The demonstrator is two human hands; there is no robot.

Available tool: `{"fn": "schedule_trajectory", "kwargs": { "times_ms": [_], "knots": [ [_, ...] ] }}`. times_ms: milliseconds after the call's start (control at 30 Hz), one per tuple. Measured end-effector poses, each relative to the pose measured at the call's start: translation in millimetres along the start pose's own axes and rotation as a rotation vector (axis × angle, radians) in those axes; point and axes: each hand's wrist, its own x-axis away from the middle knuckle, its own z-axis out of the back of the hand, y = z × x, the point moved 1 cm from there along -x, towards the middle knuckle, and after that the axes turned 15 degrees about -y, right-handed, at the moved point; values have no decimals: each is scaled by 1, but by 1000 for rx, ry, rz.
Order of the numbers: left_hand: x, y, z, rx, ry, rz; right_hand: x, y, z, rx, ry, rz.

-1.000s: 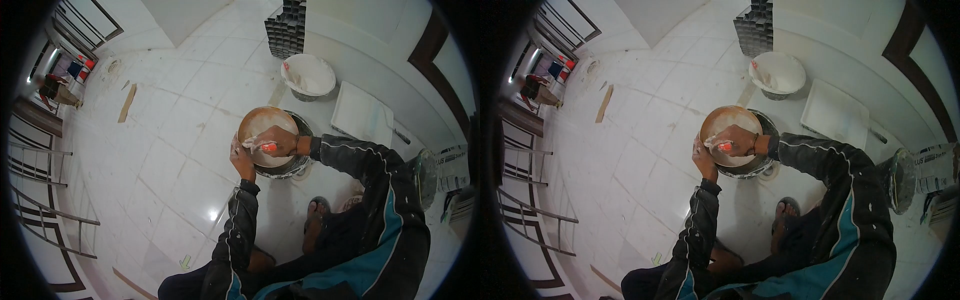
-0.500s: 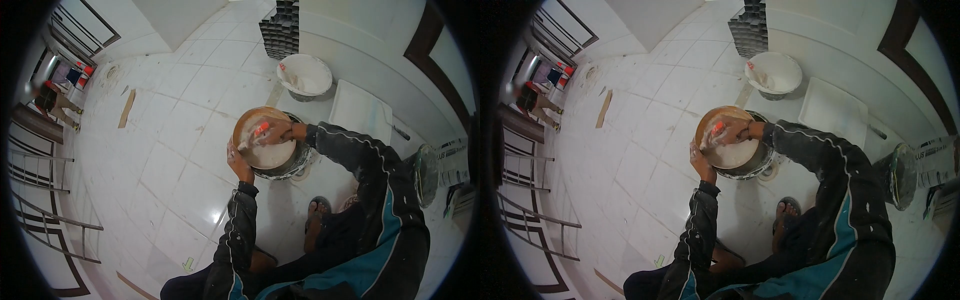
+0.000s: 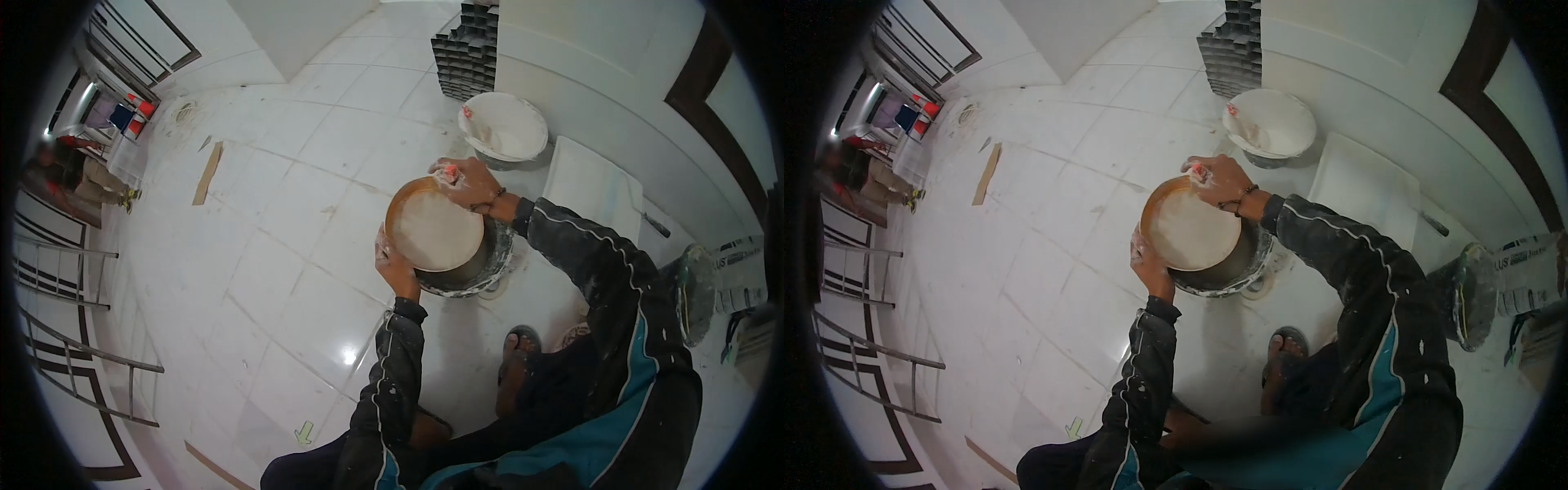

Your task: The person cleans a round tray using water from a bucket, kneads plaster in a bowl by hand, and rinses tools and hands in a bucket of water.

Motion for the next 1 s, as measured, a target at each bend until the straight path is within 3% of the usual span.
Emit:
{"fn": "schedule_trajectory", "kwargs": {
  "times_ms": [167,233,267,300,333,433,533,600,700,733,800,933,1000],
  "knots": [
    [4,10,-5,-45,-76,30,-5,-5,-27,-393,23,208],
    [1,2,-1,-6,-90,50,3,-19,-34,-374,-250,102],
    [0,-2,1,-9,-91,53,14,-19,-43,-52,-241,51],
    [-2,-6,4,-9,-93,41,17,2,-54,-55,-243,50],
    [-4,-9,7,-9,-96,28,19,28,-69,-255,-403,177],
    [-3,-7,8,62,-110,45,29,-11,-35,-488,-672,12],
    [0,-2,5,109,-123,46,30,-22,-19,-402,-781,234],
    [1,-2,3,145,-124,48,26,-20,-22,-420,-995,328],
    [-1,-4,3,180,-126,41,27,-9,-18,-470,-1149,209],
    [-1,-6,3,181,-124,36,27,-18,-8,-470,-1148,210],
    [1,0,2,117,-144,20,31,-49,27,-228,-1144,-146],
    [1,-4,2,46,-183,-20,27,-61,49,-251,-967,-154],
    [3,0,-1,-19,-182,-17,17,-51,39,-153,-770,101]
  ]
}}
